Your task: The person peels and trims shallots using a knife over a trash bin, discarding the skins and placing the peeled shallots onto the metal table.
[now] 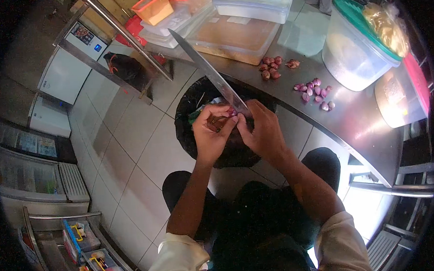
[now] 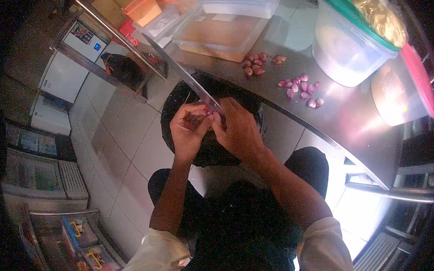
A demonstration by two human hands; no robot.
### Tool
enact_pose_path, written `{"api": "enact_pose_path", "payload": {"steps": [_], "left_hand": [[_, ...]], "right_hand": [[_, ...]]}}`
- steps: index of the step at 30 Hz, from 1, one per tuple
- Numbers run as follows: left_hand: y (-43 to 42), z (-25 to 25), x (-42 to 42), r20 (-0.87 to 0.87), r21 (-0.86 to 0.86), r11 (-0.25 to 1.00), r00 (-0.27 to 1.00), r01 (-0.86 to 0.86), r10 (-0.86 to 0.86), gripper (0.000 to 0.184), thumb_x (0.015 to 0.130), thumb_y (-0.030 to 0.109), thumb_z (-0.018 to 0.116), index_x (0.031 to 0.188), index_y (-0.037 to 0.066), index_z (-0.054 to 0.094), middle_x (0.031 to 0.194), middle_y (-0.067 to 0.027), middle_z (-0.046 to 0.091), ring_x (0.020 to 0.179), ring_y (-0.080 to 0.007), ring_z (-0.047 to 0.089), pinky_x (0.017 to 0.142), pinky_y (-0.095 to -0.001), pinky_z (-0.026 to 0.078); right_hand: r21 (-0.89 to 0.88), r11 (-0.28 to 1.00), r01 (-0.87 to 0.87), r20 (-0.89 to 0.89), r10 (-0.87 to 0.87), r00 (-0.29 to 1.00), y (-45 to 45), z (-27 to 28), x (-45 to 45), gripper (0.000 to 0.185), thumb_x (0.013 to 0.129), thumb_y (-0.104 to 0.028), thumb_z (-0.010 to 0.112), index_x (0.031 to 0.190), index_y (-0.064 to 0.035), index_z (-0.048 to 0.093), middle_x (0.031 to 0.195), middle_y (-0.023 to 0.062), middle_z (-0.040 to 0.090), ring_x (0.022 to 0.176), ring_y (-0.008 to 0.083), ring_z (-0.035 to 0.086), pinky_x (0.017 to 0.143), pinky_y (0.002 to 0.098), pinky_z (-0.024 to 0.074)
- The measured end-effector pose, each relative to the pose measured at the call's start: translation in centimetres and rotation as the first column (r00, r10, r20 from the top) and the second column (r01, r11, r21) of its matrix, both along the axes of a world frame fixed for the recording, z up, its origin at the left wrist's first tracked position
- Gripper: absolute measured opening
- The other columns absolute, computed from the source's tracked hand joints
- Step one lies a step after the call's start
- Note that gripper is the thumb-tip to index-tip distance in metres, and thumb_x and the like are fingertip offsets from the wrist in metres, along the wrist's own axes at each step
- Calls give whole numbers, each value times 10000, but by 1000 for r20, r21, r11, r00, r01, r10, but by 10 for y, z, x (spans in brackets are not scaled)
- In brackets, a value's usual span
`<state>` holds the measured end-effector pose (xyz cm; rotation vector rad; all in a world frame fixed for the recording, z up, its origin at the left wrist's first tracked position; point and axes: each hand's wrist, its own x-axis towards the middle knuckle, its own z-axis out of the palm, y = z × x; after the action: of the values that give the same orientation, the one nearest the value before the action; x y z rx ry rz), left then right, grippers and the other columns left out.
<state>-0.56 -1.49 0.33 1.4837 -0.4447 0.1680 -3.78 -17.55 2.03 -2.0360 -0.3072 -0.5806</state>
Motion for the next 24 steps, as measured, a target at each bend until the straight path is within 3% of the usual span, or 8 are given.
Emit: {"api": "enact_pose_path", "payload": {"steps": [6, 8, 14, 24], "left_hand": [[0, 0, -1, 46, 49, 998, 999, 26, -28, 271, 860, -140, 728, 1069, 2, 630, 1133, -82, 663, 1067, -152, 674, 919, -286, 570], [-3, -2, -1, 0, -49, 997, 998, 65, -66, 273, 863, -140, 724, 1075, 3, 628, 1136, -81, 665, 1081, -154, 668, 918, -284, 571], [1, 1, 0, -93, -34, 999, 995, 30, -33, 278, 892, -104, 720, 1135, -2, 632, 1141, -86, 688, 1063, -151, 675, 935, -304, 559], [2, 3, 0, -19, 24, 1000, 1000, 9, -8, 251, 865, -107, 743, 1078, -9, 651, 1083, -68, 657, 1022, -141, 689, 890, -275, 573]], "right_hand": [[-42, 999, 13, 3, -13, 1000, -1, 1, 1, 152, 920, -82, 635, 1005, -11, 531, 928, 207, 588, 850, 457, 623, 708, 515, 514], [-19, 1000, 15, -53, -16, 998, -2, -1, 2, 151, 915, -71, 637, 1016, -9, 544, 938, 208, 595, 846, 459, 626, 706, 509, 521], [84, 995, 47, 21, -49, 999, -3, 10, 0, 142, 892, -33, 654, 1011, -1, 581, 918, 210, 612, 807, 443, 645, 688, 473, 525], [43, 999, -21, 10, 21, 1000, -2, 11, -2, 159, 897, -64, 670, 1022, -11, 586, 938, 195, 608, 814, 428, 653, 689, 480, 534]]}}
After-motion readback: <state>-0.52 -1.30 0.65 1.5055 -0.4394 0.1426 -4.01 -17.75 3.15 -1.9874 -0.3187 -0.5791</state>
